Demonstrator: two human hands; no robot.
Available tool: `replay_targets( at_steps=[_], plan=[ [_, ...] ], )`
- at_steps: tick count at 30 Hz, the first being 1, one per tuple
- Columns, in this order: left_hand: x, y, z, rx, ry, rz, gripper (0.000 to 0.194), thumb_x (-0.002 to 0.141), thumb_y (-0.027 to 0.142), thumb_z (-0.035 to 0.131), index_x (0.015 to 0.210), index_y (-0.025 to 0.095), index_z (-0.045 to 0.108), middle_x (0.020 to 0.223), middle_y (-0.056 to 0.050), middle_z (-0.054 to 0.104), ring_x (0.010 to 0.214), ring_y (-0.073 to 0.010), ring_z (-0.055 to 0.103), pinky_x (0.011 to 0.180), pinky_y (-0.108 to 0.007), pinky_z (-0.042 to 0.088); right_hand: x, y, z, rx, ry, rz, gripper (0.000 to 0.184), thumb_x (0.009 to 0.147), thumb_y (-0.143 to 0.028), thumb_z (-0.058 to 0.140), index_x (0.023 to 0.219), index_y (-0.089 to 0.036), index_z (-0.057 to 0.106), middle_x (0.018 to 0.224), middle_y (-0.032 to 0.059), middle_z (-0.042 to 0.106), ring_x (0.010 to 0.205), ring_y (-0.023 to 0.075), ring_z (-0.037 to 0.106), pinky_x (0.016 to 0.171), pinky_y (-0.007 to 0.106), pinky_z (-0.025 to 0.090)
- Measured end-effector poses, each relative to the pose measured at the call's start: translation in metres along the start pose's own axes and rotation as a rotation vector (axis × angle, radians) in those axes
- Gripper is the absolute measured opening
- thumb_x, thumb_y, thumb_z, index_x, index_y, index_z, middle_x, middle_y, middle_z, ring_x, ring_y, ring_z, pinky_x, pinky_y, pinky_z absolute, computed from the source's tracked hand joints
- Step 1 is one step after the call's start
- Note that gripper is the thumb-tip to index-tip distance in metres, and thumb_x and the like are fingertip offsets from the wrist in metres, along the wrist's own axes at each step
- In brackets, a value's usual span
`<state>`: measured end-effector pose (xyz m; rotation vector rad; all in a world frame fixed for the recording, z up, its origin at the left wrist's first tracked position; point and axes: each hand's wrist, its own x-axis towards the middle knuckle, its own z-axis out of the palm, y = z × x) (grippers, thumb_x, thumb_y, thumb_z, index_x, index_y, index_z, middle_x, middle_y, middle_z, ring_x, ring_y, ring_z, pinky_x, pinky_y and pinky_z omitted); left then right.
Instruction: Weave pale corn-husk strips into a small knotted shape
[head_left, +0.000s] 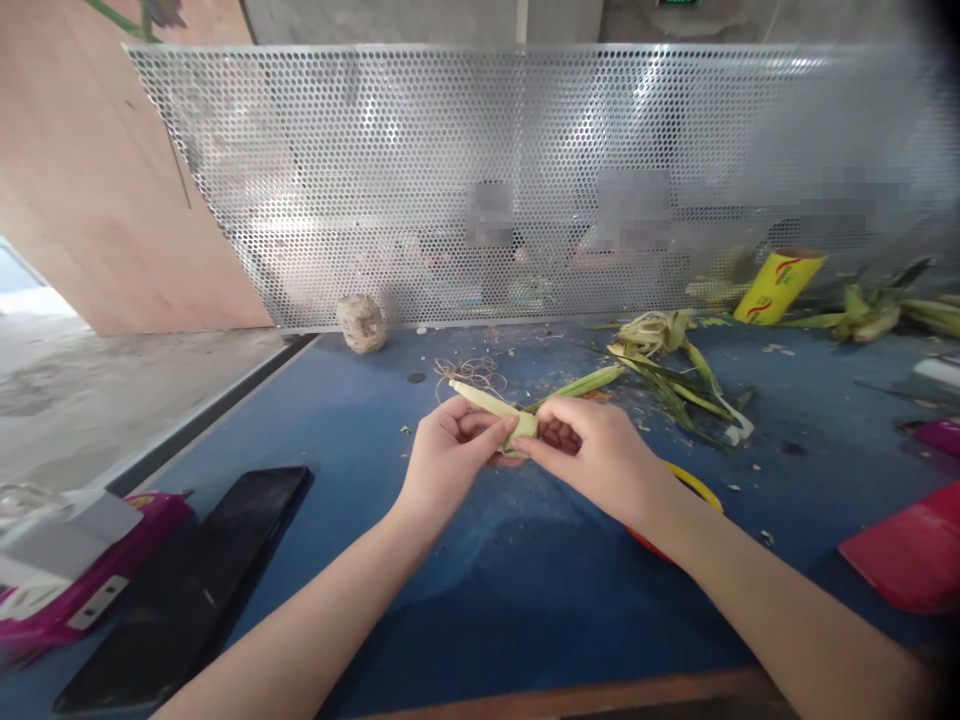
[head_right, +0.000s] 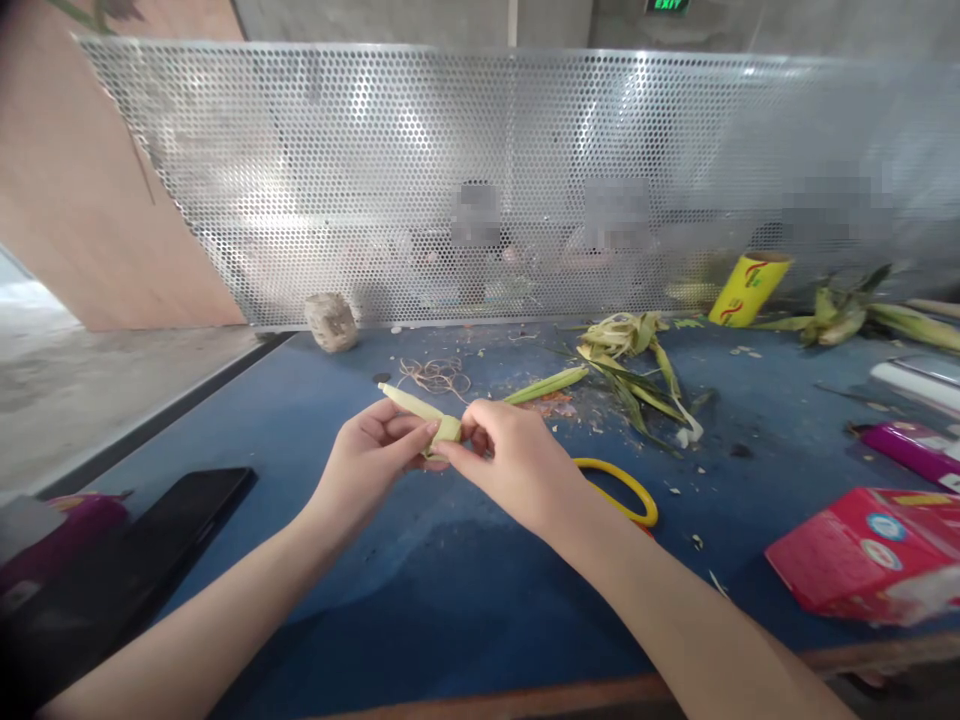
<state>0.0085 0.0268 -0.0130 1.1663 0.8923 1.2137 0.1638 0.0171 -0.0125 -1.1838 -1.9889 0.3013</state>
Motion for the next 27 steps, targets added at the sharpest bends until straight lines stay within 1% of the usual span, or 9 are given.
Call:
replay_targets(
  at_steps=[3,7,11,13,15,17,21,24,27],
  plan=[
    [0.000,0.000,0.001,0.016,-0.006,0.013,0.019,0.062,0.018,0.074,0.076,0.012,0.062,0.064,-0.001,0.070,0.057,-0.0129,0.065,0.054,-0.024,0.057,-0.001,0.002,0.001,-0.107,-0.007,-0.073,0.030,0.078,-0.028,0.061,0.059,-0.020,0.040,0.053,-0.0054,0.044,0.048,0.0088,0.040,0.046,0.021,0.031],
    [-0.001,0.000,0.002,0.036,-0.006,0.024,0.018,0.064,0.019,0.073,0.077,0.012,0.062,0.066,-0.002,0.070,0.058,-0.0133,0.065,0.056,-0.025,0.057,-0.001,0.003,0.000,-0.141,-0.007,-0.094,0.028,0.079,-0.027,0.060,0.060,-0.020,0.041,0.053,-0.0057,0.043,0.047,0.0086,0.040,0.046,0.021,0.031],
    [-0.003,0.001,0.002,0.040,-0.022,0.030,0.018,0.070,0.027,0.070,0.077,0.012,0.062,0.067,-0.003,0.071,0.057,-0.0131,0.065,0.056,-0.025,0.057,0.000,0.002,-0.001,-0.158,-0.003,-0.105,0.030,0.079,-0.026,0.060,0.059,-0.020,0.038,0.053,-0.0056,0.042,0.049,0.0088,0.040,0.047,0.021,0.030],
    [-0.003,0.002,0.003,0.038,-0.031,0.036,0.020,0.068,0.027,0.072,0.075,0.012,0.061,0.066,-0.002,0.070,0.057,-0.0124,0.065,0.056,-0.024,0.057,-0.001,0.001,-0.001,-0.152,-0.009,-0.101,0.032,0.080,-0.026,0.060,0.059,-0.020,0.037,0.054,-0.0054,0.042,0.049,0.0088,0.039,0.048,0.022,0.030],
    [-0.003,0.002,0.003,0.033,-0.034,0.029,0.023,0.062,0.022,0.077,0.075,0.012,0.061,0.066,-0.001,0.070,0.057,-0.0120,0.065,0.056,-0.024,0.057,-0.001,0.001,-0.002,-0.144,-0.010,-0.101,0.032,0.080,-0.027,0.060,0.058,-0.019,0.037,0.054,-0.0052,0.043,0.049,0.0086,0.039,0.048,0.022,0.031],
    [-0.002,0.001,0.002,0.015,-0.030,0.000,0.027,0.058,0.019,0.079,0.076,0.012,0.061,0.065,0.000,0.069,0.058,-0.0123,0.065,0.056,-0.024,0.058,-0.001,0.002,-0.003,-0.137,-0.014,-0.116,0.030,0.079,-0.027,0.061,0.060,-0.019,0.040,0.055,-0.0050,0.044,0.050,0.0085,0.040,0.049,0.022,0.031],
    [0.001,0.001,-0.001,-0.044,-0.032,-0.033,0.028,0.058,0.019,0.080,0.077,0.012,0.061,0.065,0.000,0.068,0.057,-0.0122,0.065,0.054,-0.023,0.057,-0.001,0.003,-0.008,-0.067,-0.033,-0.145,0.020,0.078,-0.032,0.063,0.070,-0.019,0.050,0.060,-0.0040,0.049,0.052,0.0092,0.044,0.049,0.021,0.034],
    [0.002,0.003,-0.002,-0.076,-0.058,-0.035,0.029,0.056,0.018,0.080,0.078,0.012,0.061,0.067,0.000,0.069,0.058,-0.0124,0.065,0.055,-0.023,0.057,0.000,0.003,-0.014,0.009,-0.053,-0.154,0.012,0.084,-0.027,0.053,0.076,-0.018,0.053,0.063,-0.0027,0.052,0.054,0.0092,0.047,0.052,0.021,0.037],
    [0.002,0.005,-0.002,-0.105,-0.087,-0.024,0.028,0.057,0.016,0.080,0.078,0.013,0.062,0.067,0.000,0.069,0.057,-0.0132,0.066,0.054,-0.024,0.057,0.000,0.002,-0.016,0.036,-0.050,-0.190,0.011,0.086,-0.021,0.049,0.077,-0.018,0.053,0.064,-0.0022,0.053,0.054,0.0091,0.047,0.053,0.022,0.038]
  ],
)
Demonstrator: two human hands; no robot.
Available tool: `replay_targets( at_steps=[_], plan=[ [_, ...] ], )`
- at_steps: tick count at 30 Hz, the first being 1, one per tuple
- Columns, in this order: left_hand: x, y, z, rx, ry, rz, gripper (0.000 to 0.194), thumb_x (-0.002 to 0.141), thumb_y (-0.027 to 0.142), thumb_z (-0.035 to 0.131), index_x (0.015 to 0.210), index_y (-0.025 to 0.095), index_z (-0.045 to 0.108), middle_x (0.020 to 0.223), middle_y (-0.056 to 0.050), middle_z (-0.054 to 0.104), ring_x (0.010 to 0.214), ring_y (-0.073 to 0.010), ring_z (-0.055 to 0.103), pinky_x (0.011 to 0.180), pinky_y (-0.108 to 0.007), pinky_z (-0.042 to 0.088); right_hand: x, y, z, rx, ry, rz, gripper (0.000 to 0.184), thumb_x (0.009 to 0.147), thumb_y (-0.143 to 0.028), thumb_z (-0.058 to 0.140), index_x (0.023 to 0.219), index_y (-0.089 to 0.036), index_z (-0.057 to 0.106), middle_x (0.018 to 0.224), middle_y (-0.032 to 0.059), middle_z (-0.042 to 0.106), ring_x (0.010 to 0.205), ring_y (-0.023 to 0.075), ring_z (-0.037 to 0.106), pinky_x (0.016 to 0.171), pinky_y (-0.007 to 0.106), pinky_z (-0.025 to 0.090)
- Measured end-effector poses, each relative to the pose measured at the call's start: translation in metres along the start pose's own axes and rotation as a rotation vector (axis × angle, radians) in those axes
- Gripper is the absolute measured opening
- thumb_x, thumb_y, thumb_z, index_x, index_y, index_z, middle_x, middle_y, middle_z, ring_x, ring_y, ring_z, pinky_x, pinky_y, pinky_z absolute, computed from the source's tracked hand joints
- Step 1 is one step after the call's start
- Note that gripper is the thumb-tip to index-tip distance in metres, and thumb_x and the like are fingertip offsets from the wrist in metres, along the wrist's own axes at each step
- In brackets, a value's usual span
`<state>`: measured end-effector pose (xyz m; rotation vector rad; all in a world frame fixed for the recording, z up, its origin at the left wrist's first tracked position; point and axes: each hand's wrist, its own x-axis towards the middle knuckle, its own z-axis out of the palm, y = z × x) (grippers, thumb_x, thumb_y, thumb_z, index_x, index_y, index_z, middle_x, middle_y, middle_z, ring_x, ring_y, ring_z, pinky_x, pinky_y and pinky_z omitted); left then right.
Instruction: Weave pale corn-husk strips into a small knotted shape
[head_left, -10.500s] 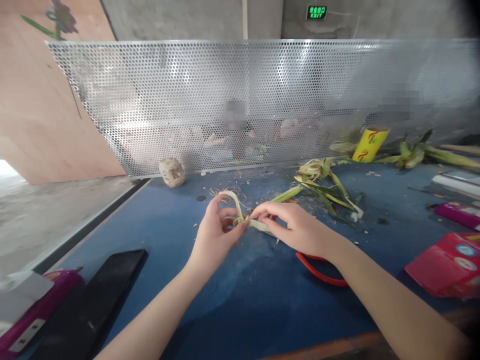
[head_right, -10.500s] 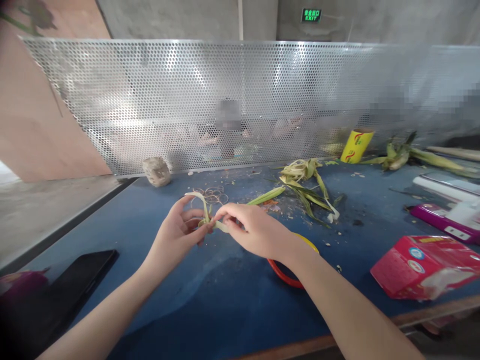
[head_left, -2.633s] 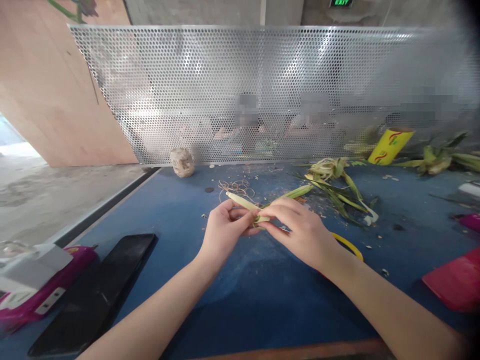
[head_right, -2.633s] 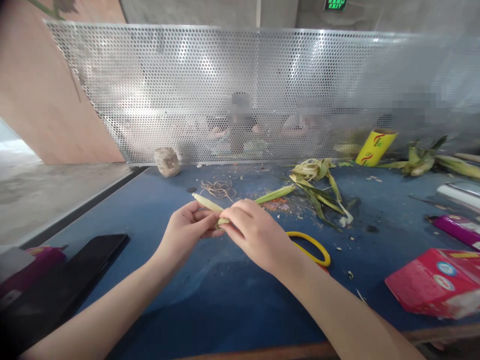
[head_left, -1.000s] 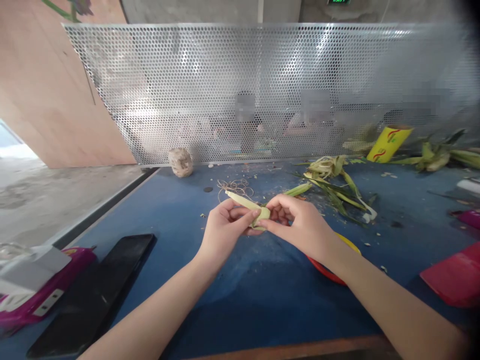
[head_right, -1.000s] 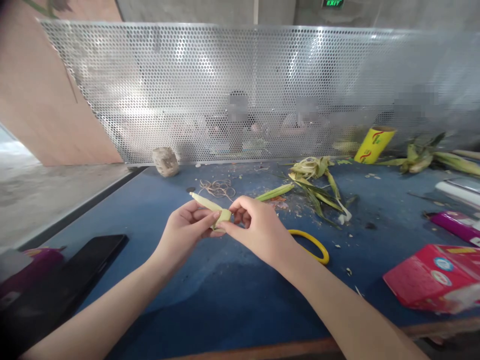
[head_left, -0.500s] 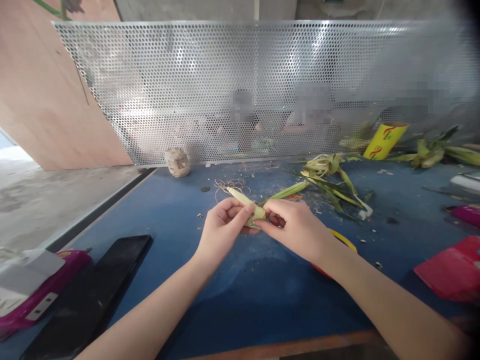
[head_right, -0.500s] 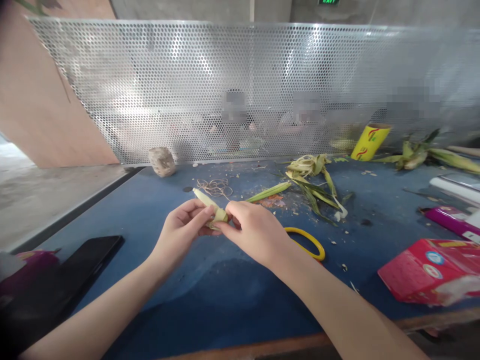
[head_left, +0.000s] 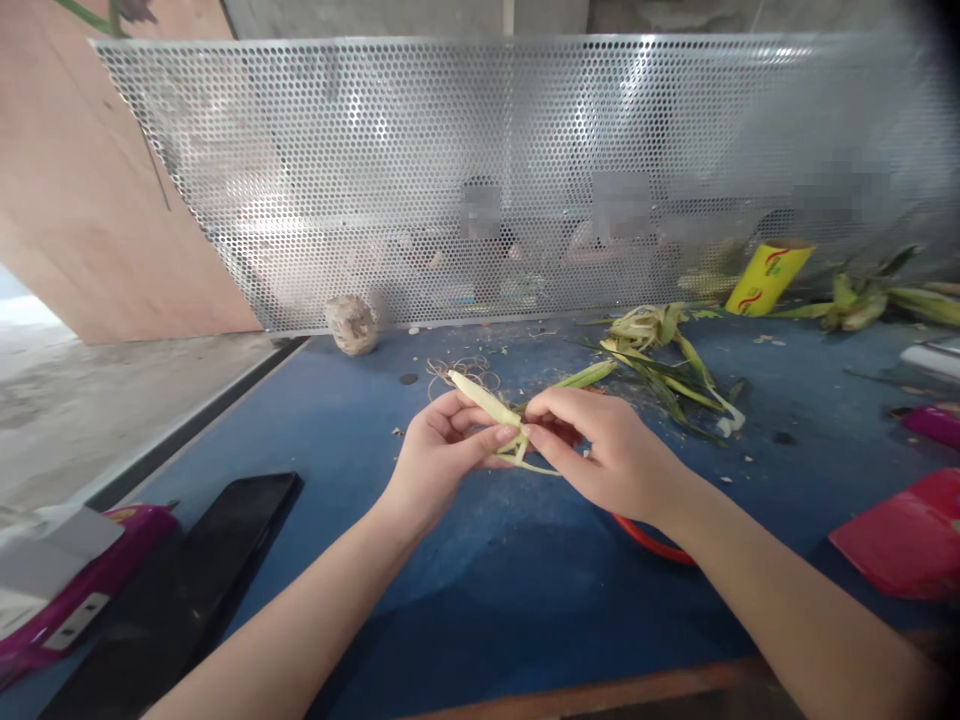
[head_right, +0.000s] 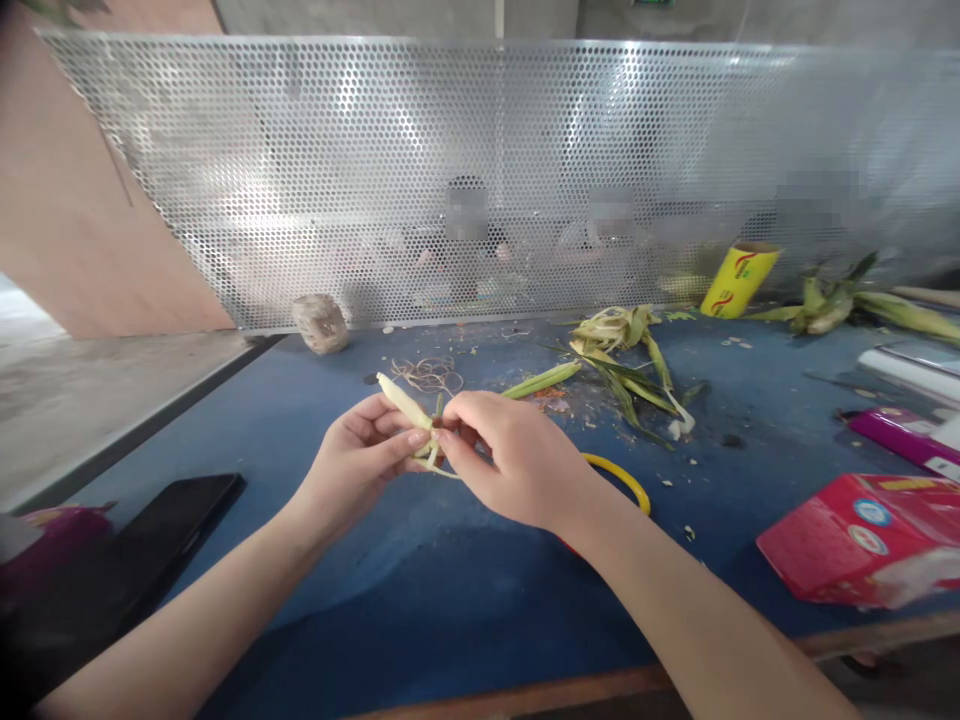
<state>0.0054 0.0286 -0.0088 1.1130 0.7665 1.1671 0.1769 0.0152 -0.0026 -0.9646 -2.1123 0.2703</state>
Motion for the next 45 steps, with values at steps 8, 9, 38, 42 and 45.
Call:
replay_targets(
  at_steps=[8,9,38,42,45],
  plan=[
    [-0.003,0.000,0.001,-0.061,-0.043,0.049,0.024,0.059,0.017,0.079,0.075,0.015,0.061,0.067,0.000,0.071,0.056,-0.0152,0.068,0.053,-0.023,0.057,-0.003,-0.005,-0.003,0.047,0.080,-0.098,0.005,0.084,-0.021,0.053,0.080,-0.018,0.051,0.071,-0.0010,0.054,0.064,0.0105,0.050,0.061,0.022,0.040],
    [-0.003,0.000,0.001,-0.057,-0.029,0.056,0.024,0.059,0.016,0.078,0.075,0.015,0.061,0.067,0.000,0.070,0.057,-0.0153,0.068,0.053,-0.023,0.056,-0.003,-0.006,-0.002,0.041,0.074,-0.092,0.009,0.081,-0.023,0.057,0.081,-0.019,0.050,0.072,-0.0013,0.053,0.065,0.0107,0.049,0.060,0.022,0.040],
    [-0.002,-0.010,0.002,-0.038,0.102,0.140,0.021,0.068,0.016,0.074,0.082,0.013,0.060,0.075,0.000,0.069,0.068,-0.0113,0.066,0.062,-0.023,0.059,0.002,-0.001,0.015,0.206,0.015,0.169,0.021,0.083,-0.019,0.052,0.064,-0.018,0.044,0.057,-0.0054,0.042,0.051,0.0067,0.039,0.048,0.019,0.032],
    [-0.002,-0.009,0.002,-0.037,0.078,0.142,0.018,0.069,0.016,0.073,0.082,0.013,0.060,0.074,0.000,0.069,0.066,-0.0114,0.066,0.061,-0.024,0.059,0.001,-0.001,0.016,0.269,0.035,0.195,0.019,0.084,-0.024,0.053,0.066,-0.018,0.048,0.058,-0.0044,0.047,0.049,0.0073,0.043,0.046,0.019,0.034],
    [-0.002,-0.009,0.001,-0.033,0.044,0.143,0.017,0.068,0.014,0.073,0.078,0.013,0.059,0.072,0.001,0.068,0.064,-0.0116,0.065,0.054,-0.023,0.059,0.000,0.000,0.017,0.283,0.126,0.178,0.010,0.081,-0.026,0.058,0.083,-0.019,0.051,0.064,-0.0037,0.052,0.052,0.0085,0.048,0.048,0.020,0.039]
  ],
)
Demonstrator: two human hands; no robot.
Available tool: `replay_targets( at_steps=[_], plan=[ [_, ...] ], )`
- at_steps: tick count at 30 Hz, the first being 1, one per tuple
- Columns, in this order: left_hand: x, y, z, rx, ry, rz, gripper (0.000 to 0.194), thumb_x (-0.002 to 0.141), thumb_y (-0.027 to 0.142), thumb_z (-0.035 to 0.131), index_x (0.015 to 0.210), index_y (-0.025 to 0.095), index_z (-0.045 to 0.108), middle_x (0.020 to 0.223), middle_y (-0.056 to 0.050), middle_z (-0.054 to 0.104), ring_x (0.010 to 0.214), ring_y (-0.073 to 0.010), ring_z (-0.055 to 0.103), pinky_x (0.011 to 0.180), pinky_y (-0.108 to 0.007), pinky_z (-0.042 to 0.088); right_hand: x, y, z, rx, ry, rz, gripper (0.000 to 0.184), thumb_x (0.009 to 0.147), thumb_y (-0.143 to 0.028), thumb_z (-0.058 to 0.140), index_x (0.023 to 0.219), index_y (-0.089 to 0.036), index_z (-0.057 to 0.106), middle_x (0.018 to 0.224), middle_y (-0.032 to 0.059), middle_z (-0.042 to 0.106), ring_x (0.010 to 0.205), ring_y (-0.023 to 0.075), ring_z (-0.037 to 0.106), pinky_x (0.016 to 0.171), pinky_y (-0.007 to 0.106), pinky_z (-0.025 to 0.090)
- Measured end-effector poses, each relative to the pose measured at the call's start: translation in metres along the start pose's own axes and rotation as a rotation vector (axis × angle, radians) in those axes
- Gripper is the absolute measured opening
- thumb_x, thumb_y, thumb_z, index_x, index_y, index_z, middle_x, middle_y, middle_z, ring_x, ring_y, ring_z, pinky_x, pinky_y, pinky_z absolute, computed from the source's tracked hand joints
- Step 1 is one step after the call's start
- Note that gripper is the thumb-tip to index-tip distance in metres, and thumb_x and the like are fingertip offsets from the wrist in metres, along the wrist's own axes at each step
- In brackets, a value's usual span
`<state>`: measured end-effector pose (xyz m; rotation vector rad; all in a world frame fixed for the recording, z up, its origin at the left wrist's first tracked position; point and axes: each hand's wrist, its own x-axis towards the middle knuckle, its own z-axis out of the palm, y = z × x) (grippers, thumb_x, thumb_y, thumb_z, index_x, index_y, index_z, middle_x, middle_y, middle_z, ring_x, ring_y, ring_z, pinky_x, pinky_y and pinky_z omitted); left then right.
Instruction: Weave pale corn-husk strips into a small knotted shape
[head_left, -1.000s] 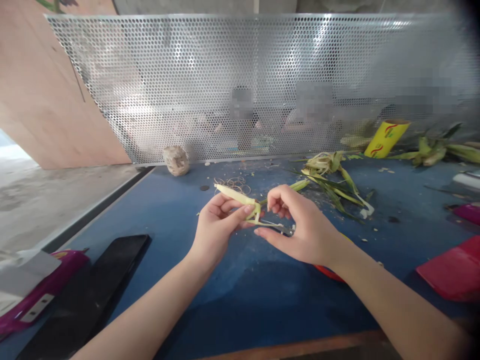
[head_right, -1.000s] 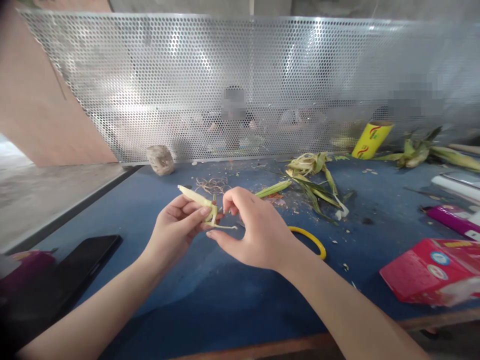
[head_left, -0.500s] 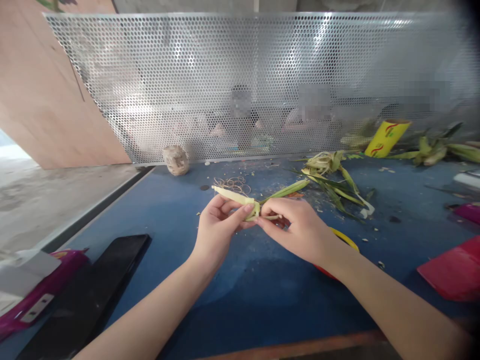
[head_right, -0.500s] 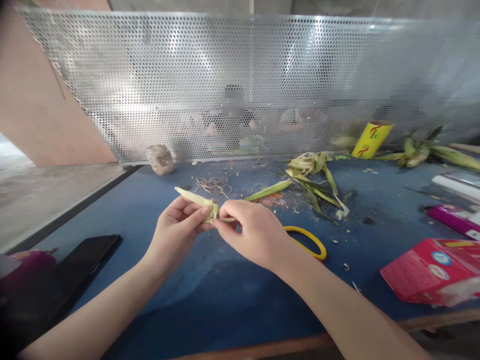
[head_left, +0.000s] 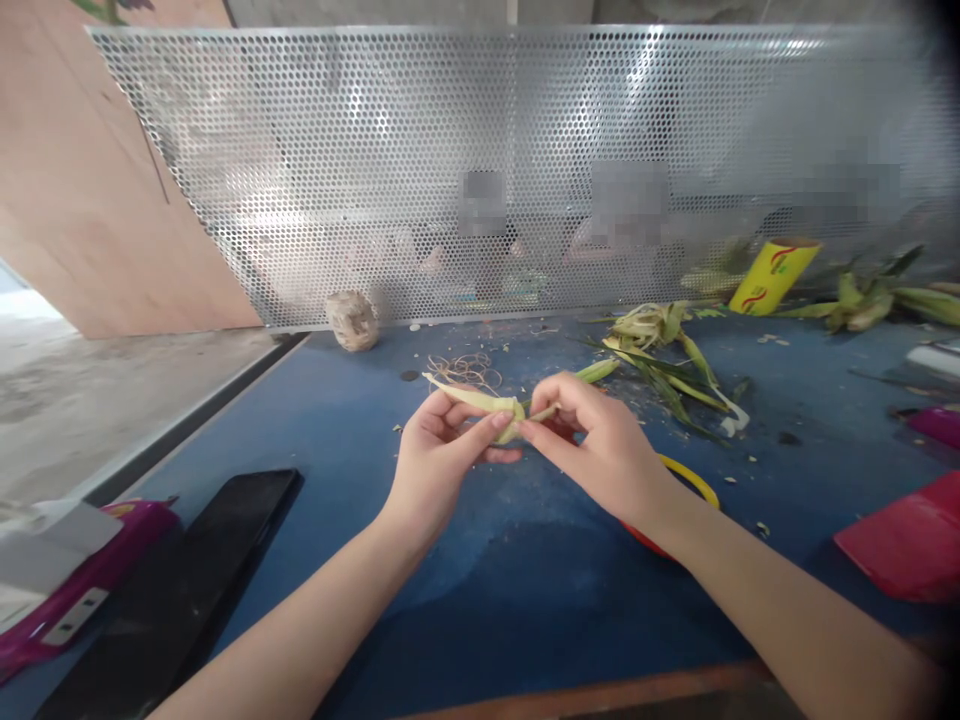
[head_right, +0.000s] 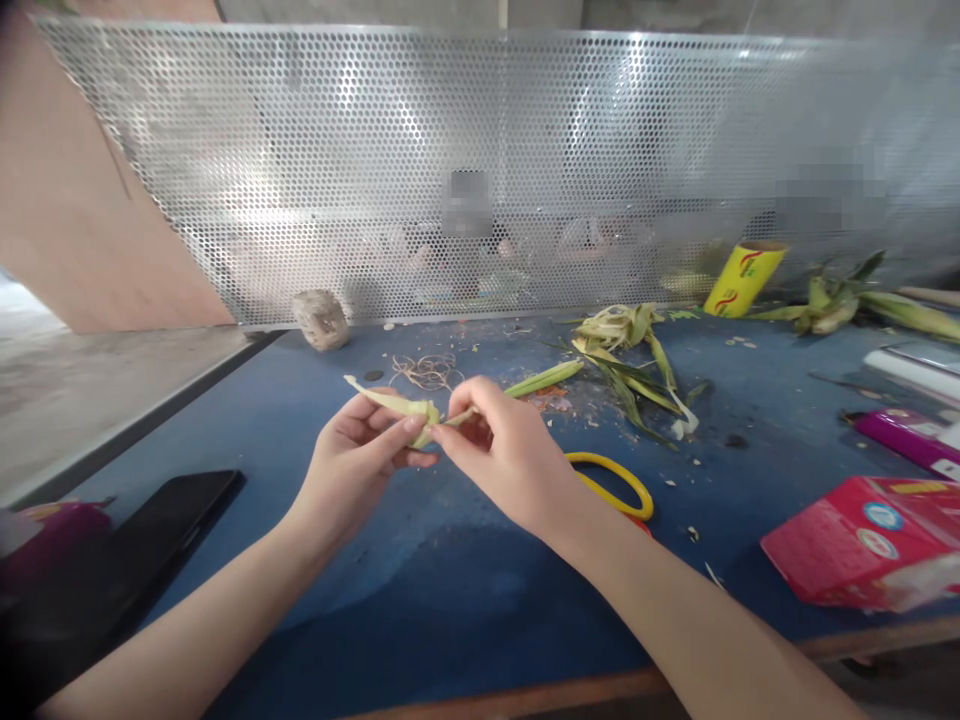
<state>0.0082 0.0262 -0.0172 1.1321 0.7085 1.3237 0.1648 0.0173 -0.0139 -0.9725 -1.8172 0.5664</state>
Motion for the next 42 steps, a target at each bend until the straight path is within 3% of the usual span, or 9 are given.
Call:
replay_targets(
  at_steps=[3,5,10,21,24,27,32,38,42],
  plan=[
    [0.000,0.000,0.000,0.000,-0.023,0.001,0.018,0.066,0.013,0.074,0.076,0.014,0.059,0.070,0.001,0.068,0.062,-0.0120,0.065,0.048,-0.021,0.057,0.000,0.001,-0.002,-0.048,0.019,-0.079,0.034,0.080,-0.020,0.060,0.112,-0.020,0.049,0.077,-0.0016,0.056,0.055,0.0087,0.049,0.050,0.021,0.042],
    [0.000,0.001,0.000,0.009,-0.039,0.001,0.018,0.067,0.014,0.074,0.077,0.014,0.059,0.069,0.001,0.068,0.059,-0.0117,0.064,0.046,-0.021,0.056,0.000,0.001,-0.003,-0.110,-0.008,-0.161,0.037,0.081,-0.018,0.057,0.117,-0.020,0.051,0.082,0.0000,0.058,0.056,0.0084,0.049,0.052,0.021,0.043],
    [0.000,0.001,0.002,0.027,-0.086,0.008,0.017,0.068,0.015,0.072,0.078,0.014,0.058,0.070,0.001,0.066,0.050,-0.0092,0.060,0.043,-0.021,0.053,0.001,0.002,-0.006,-0.181,-0.014,-0.307,0.023,0.081,-0.014,0.058,0.103,-0.016,0.061,0.078,0.0016,0.059,0.060,0.0095,0.050,0.057,0.022,0.045],
    [0.002,0.005,0.001,0.002,-0.168,-0.070,0.021,0.066,0.013,0.073,0.080,0.014,0.058,0.075,0.000,0.066,0.048,-0.0062,0.056,0.039,-0.017,0.045,0.003,0.000,-0.015,-0.272,-0.052,-0.318,0.019,0.078,-0.021,0.065,0.096,-0.015,0.062,0.078,0.0019,0.060,0.056,0.0092,0.047,0.058,0.023,0.045],
    [0.002,0.005,0.001,0.000,-0.160,-0.067,0.023,0.063,0.012,0.075,0.079,0.013,0.058,0.073,0.000,0.066,0.049,-0.0069,0.056,0.037,-0.015,0.043,0.004,-0.001,-0.019,-0.232,-0.082,-0.292,0.021,0.079,-0.026,0.065,0.097,-0.017,0.060,0.078,0.0011,0.059,0.058,0.0097,0.048,0.058,0.023,0.044],
    [0.002,0.004,0.002,0.015,-0.164,-0.082,0.020,0.064,0.013,0.074,0.078,0.013,0.059,0.071,0.000,0.065,0.049,-0.0070,0.056,0.036,-0.015,0.043,0.005,-0.001,-0.022,-0.139,-0.103,-0.168,0.014,0.083,-0.032,0.058,0.088,-0.018,0.055,0.071,-0.0010,0.055,0.058,0.0099,0.048,0.054,0.022,0.041],
    [0.000,0.005,0.004,0.024,-0.210,-0.103,0.019,0.064,0.014,0.075,0.076,0.013,0.060,0.069,0.000,0.064,0.052,-0.0087,0.057,0.036,-0.015,0.043,0.007,0.000,-0.022,0.011,-0.321,0.065,0.035,0.094,-0.037,0.034,0.070,-0.018,0.049,0.061,-0.0020,0.047,0.054,0.0097,0.043,0.050,0.022,0.036],
    [-0.001,0.007,0.004,0.029,-0.232,-0.121,0.019,0.066,0.014,0.074,0.078,0.014,0.060,0.069,0.000,0.064,0.055,-0.0101,0.059,0.035,-0.014,0.042,0.009,-0.001,-0.020,0.087,-0.366,0.080,0.026,0.091,-0.027,0.041,0.070,-0.017,0.053,0.063,-0.0019,0.053,0.056,0.0092,0.045,0.051,0.021,0.036],
    [-0.001,0.007,0.002,0.049,-0.242,-0.137,0.019,0.067,0.014,0.073,0.079,0.013,0.058,0.071,-0.001,0.064,0.054,-0.0096,0.059,0.035,-0.015,0.042,0.008,0.002,-0.019,0.057,-0.278,0.046,0.025,0.089,-0.027,0.044,0.068,-0.017,0.054,0.057,-0.0036,0.049,0.049,0.0082,0.039,0.046,0.021,0.032]
  ],
)
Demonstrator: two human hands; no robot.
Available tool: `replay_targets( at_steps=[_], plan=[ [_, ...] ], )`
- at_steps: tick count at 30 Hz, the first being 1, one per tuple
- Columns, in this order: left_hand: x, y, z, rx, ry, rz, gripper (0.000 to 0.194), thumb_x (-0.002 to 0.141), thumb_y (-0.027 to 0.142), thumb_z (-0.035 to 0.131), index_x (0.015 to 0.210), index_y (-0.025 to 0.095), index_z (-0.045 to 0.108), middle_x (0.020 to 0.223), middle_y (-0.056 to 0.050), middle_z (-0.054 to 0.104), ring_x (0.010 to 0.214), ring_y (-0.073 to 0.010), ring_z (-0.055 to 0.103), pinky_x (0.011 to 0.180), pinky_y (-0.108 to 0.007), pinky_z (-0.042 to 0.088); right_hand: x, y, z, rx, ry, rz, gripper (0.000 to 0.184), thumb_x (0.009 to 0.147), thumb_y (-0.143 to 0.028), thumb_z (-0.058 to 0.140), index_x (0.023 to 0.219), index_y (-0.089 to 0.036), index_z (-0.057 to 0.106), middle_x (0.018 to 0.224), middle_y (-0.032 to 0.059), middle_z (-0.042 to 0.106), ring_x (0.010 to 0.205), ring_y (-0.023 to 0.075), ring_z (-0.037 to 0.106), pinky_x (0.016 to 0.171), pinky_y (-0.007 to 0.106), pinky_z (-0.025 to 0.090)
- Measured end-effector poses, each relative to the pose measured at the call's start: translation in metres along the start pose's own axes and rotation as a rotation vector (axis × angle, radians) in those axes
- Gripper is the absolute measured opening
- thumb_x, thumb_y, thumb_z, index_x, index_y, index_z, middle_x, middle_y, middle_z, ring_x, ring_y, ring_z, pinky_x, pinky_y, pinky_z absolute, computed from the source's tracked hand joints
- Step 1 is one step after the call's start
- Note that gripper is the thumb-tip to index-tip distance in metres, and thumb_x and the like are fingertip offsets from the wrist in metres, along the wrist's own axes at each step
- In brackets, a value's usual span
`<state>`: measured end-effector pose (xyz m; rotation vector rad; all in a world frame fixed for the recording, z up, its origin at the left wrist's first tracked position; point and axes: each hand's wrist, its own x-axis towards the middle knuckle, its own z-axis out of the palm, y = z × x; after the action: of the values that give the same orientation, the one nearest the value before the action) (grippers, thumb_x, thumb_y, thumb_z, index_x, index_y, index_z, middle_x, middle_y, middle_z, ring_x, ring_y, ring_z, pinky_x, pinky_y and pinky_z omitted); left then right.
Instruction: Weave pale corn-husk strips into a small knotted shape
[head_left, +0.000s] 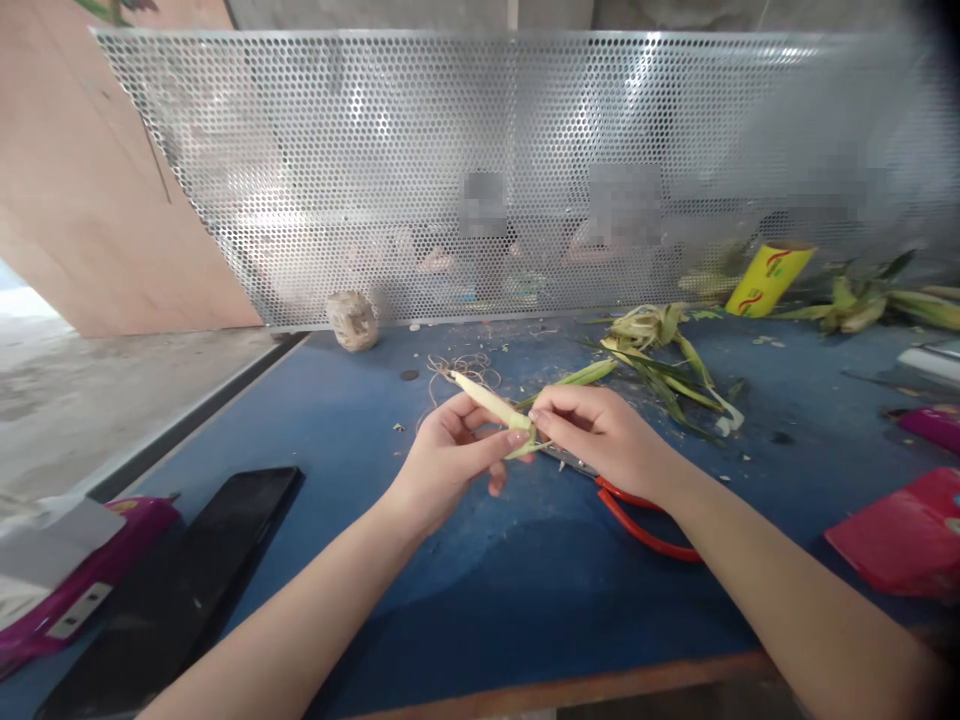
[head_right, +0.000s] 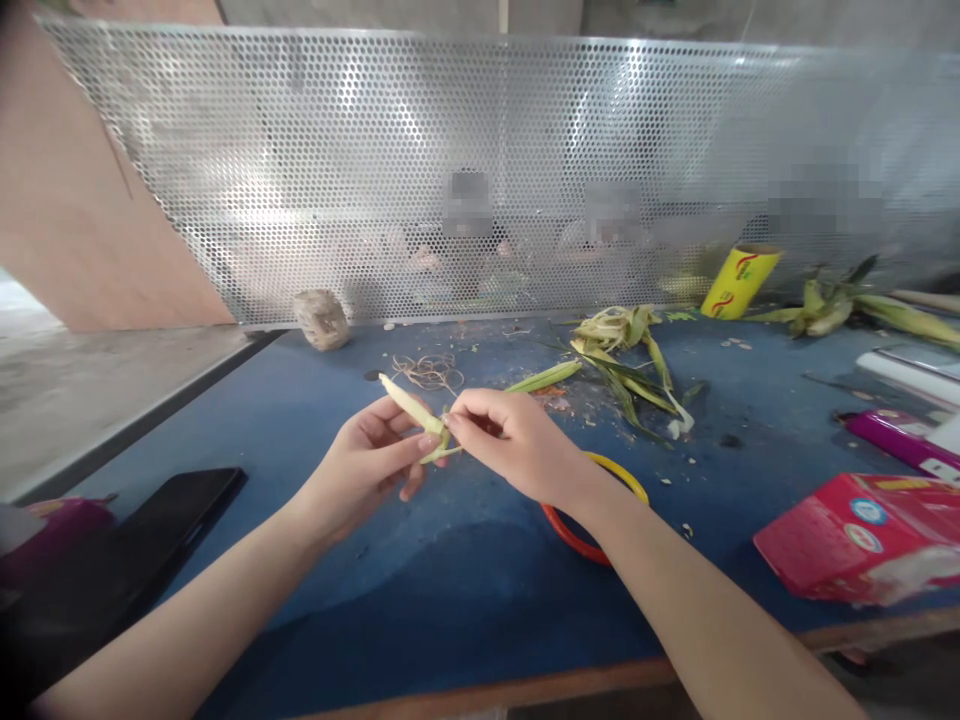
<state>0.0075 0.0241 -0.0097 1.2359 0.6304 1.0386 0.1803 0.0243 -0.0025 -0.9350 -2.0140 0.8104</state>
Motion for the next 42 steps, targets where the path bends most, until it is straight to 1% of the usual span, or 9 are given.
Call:
replay_targets(
  at_steps=[7,11,15,23,28,34,36,39,42],
  plan=[
    [0.000,0.001,0.002,0.012,0.043,-0.043,0.020,0.066,0.014,0.073,0.078,0.014,0.057,0.074,0.000,0.064,0.059,-0.0119,0.063,0.036,-0.015,0.042,0.001,0.006,0.007,-0.133,0.218,-0.025,0.023,0.087,-0.024,0.045,0.066,-0.018,0.048,0.059,-0.0028,0.046,0.053,0.0097,0.044,0.047,0.021,0.036],
    [0.000,0.002,0.003,0.032,0.085,-0.061,0.020,0.068,0.016,0.072,0.081,0.013,0.058,0.071,-0.001,0.064,0.056,-0.0105,0.062,0.037,-0.014,0.041,-0.001,0.002,0.012,-0.204,0.356,-0.250,0.016,0.083,-0.015,0.047,0.068,-0.019,0.049,0.091,0.0063,0.059,0.074,0.0138,0.057,0.056,0.023,0.046],
    [-0.001,0.001,0.002,-0.038,0.015,-0.095,0.019,0.068,0.016,0.072,0.081,0.014,0.059,0.065,-0.001,0.064,0.052,-0.0097,0.061,0.036,-0.014,0.039,-0.004,-0.003,0.009,-0.196,0.315,-0.388,0.017,0.079,-0.011,0.050,0.065,-0.020,0.050,0.087,0.0042,0.066,0.071,0.0132,0.061,0.057,0.023,0.048],
    [-0.002,0.003,-0.003,-0.217,-0.118,-0.122,0.017,0.074,0.023,0.068,0.087,0.013,0.064,0.071,-0.004,0.067,0.055,-0.0107,0.063,0.038,-0.015,0.043,-0.004,-0.006,0.002,-0.103,0.335,-0.414,0.019,0.078,-0.010,0.051,0.063,-0.020,0.053,0.073,0.0021,0.067,0.062,0.0109,0.061,0.048,0.020,0.046],
    [-0.002,0.004,-0.002,-0.173,-0.032,-0.076,0.032,0.065,0.013,0.074,0.096,0.015,0.064,0.076,-0.004,0.069,0.059,-0.0126,0.064,0.040,-0.016,0.047,-0.007,-0.006,-0.001,-0.181,0.420,-0.366,0.018,0.081,-0.015,0.052,0.065,-0.021,0.055,0.079,0.0022,0.069,0.066,0.0133,0.064,0.053,0.024,0.050],
    [-0.001,0.001,0.000,-0.055,0.087,0.037,0.013,0.069,0.017,0.071,0.079,0.012,0.065,0.072,-0.004,0.068,0.068,-0.0158,0.067,0.052,-0.022,0.055,-0.006,-0.005,0.000,-0.302,0.455,-0.434,0.018,0.081,-0.012,0.051,0.066,-0.022,0.055,0.078,0.0020,0.069,0.072,0.0141,0.064,0.061,0.026,0.051],
    [-0.002,0.004,0.001,0.018,0.118,0.050,0.024,0.068,0.016,0.071,0.089,0.013,0.062,0.081,-0.005,0.068,0.064,-0.0163,0.067,0.042,-0.019,0.050,-0.004,-0.004,0.001,-0.341,0.466,-0.444,0.018,0.080,-0.010,0.051,0.067,-0.021,0.055,0.078,0.0022,0.068,0.071,0.0135,0.063,0.059,0.024,0.051],
    [-0.003,0.008,0.002,0.115,0.187,0.082,0.045,0.065,0.015,0.073,0.106,0.016,0.054,0.094,-0.006,0.066,0.050,-0.0105,0.062,0.026,-0.012,0.032,-0.003,-0.003,0.002,-0.382,0.499,-0.453,0.018,0.080,-0.008,0.050,0.067,-0.021,0.054,0.077,0.0033,0.067,0.069,0.0132,0.063,0.054,0.023,0.049],
    [-0.002,0.009,0.002,0.155,0.201,0.032,0.050,0.066,0.017,0.073,0.110,0.014,0.051,0.086,-0.004,0.066,0.055,-0.0122,0.062,0.029,-0.014,0.038,-0.002,-0.002,0.002,-0.405,0.505,-0.479,0.019,0.080,-0.007,0.051,0.067,-0.021,0.054,0.078,0.0034,0.068,0.073,0.0138,0.064,0.062,0.025,0.051]
  ],
)
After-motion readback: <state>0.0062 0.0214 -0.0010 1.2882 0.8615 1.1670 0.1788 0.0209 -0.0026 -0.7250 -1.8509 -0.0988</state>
